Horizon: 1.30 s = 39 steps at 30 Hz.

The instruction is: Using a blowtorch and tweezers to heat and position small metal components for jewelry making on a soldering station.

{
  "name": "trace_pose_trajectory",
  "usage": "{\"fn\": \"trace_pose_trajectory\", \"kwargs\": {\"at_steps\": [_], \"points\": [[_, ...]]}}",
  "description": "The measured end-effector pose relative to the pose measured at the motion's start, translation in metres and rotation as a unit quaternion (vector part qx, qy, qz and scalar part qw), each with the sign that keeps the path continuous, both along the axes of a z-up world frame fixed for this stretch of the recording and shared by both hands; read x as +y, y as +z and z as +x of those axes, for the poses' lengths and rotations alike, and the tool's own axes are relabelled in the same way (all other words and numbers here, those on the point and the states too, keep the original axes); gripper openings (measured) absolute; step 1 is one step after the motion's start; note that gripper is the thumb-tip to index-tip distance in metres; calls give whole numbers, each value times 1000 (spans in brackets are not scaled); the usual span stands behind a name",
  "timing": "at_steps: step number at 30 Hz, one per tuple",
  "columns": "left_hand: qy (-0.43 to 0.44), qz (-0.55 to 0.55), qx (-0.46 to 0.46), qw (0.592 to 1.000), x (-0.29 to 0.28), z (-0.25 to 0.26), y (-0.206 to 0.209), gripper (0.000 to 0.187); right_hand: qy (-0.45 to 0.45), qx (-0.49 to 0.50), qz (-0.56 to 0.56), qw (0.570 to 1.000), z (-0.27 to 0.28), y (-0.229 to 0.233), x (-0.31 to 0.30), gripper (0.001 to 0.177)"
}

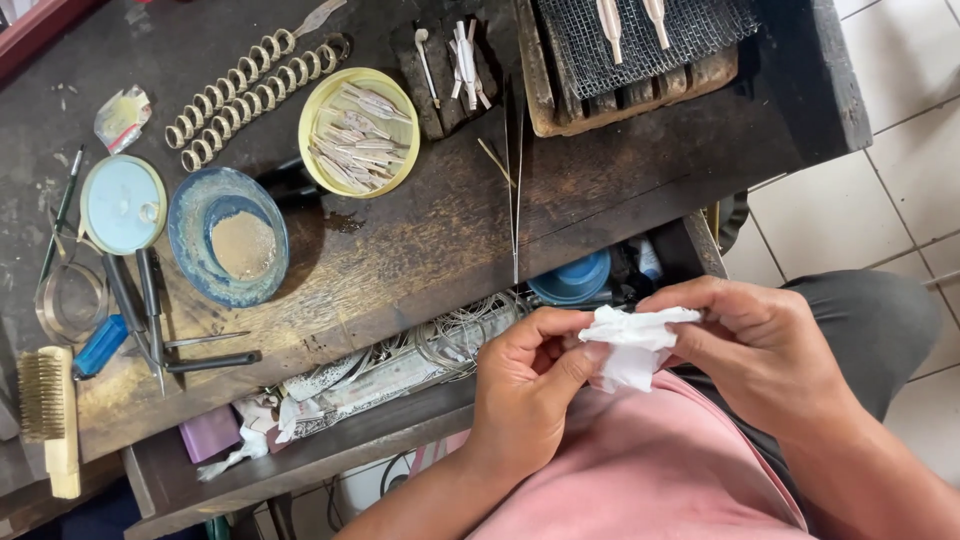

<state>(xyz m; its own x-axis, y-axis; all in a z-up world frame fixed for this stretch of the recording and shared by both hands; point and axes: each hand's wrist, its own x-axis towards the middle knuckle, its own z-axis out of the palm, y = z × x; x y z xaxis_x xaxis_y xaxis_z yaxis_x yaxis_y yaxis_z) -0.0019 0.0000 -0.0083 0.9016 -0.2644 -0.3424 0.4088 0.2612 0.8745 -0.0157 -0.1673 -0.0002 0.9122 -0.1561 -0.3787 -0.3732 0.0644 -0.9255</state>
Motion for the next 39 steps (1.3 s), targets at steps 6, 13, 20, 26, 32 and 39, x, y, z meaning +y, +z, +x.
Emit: {"fn": "trace_pose_trajectory", "kwargs": {"at_steps": [6, 13, 20, 26, 32, 39], "points": [[-68, 148, -139, 977, 3, 6, 7, 20, 122, -35, 16, 992, 6, 7, -4, 53], [-70, 110, -66, 989, 3, 7, 12, 14, -11, -63, 151, 986, 4, -11, -4, 17], [-45, 74, -9, 996, -5, 6, 10, 36, 41, -31, 71, 996, 0, -8, -4, 24], [-50, 200, -136, 969, -4, 3, 7, 45, 173, -136, -174, 960, -2, 7, 5, 32], [-44, 287, -284, 914, 25, -4, 21, 43, 155, -199, -323, 912, 15, -3, 1, 42], [86, 437, -358, 821, 67, -31, 14, 13, 342, -180, -447, 807, 40, -5, 20, 38]]}}
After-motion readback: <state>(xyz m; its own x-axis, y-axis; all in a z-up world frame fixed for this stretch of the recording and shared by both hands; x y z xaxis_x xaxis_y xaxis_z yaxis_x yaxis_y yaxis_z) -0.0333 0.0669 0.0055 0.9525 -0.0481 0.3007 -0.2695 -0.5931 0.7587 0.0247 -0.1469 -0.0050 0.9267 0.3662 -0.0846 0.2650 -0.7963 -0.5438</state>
